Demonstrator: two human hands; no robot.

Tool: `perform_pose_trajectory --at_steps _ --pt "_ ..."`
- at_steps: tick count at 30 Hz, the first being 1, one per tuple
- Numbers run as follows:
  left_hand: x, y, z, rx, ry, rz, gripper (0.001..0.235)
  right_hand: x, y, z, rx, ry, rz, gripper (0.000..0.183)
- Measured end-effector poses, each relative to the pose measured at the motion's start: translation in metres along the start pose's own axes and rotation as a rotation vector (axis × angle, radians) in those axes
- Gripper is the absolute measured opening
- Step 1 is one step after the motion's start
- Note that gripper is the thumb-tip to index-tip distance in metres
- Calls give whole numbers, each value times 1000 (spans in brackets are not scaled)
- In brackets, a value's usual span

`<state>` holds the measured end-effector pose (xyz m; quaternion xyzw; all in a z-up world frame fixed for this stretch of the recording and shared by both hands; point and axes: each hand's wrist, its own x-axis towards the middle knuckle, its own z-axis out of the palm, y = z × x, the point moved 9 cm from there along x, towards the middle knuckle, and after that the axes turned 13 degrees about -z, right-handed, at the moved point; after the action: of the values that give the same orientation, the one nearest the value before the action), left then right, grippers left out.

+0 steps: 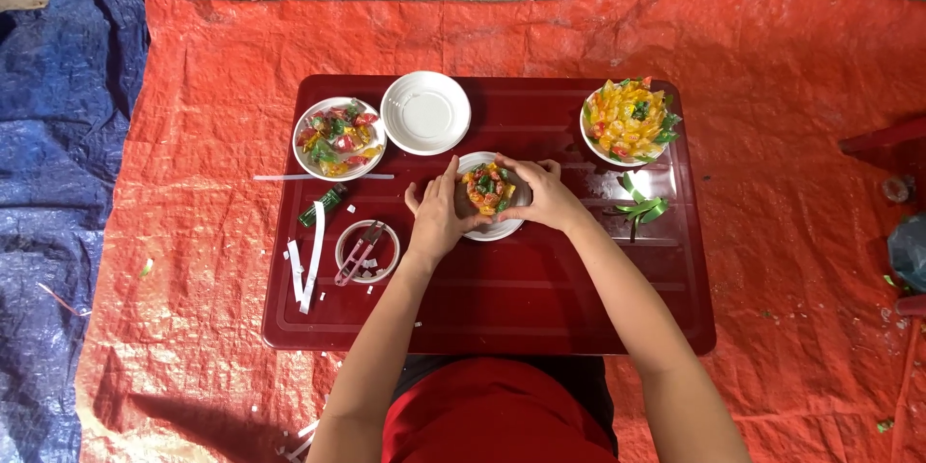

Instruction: The person is assembling decorative items on plates using small colorful pieces and white strips.

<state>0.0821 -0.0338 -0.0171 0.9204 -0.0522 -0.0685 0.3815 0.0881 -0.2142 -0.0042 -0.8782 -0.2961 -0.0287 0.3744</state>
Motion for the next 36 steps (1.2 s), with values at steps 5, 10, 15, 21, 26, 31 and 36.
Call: perform_pose_trajectory --at_steps 5,10,15,21,26,31,36 --pt "5 -12 7 9 31 18 132 -2 4 -8 83 -72 64 118" --pt "2 -7 5 -1 39 8 132 -5 21 1 61 -75 99 124" --pt "-8 1 -5 29 58 -24 132 -5 5 -4 116 -49 113 127" --pt "-15 4 -18 1 -82 -74 117 -10 -2 -18 142 11 94 119" --pt "6 -25 -3 104 -147 -100 92 -13 -7 -8 91 29 114 135" --pt "10 -27 4 120 -172 -105 86 -11 -1 2 -33 127 109 141" --pt "9 -28 5 123 -124 -121 90 -12 0 5 -58 163 107 129"
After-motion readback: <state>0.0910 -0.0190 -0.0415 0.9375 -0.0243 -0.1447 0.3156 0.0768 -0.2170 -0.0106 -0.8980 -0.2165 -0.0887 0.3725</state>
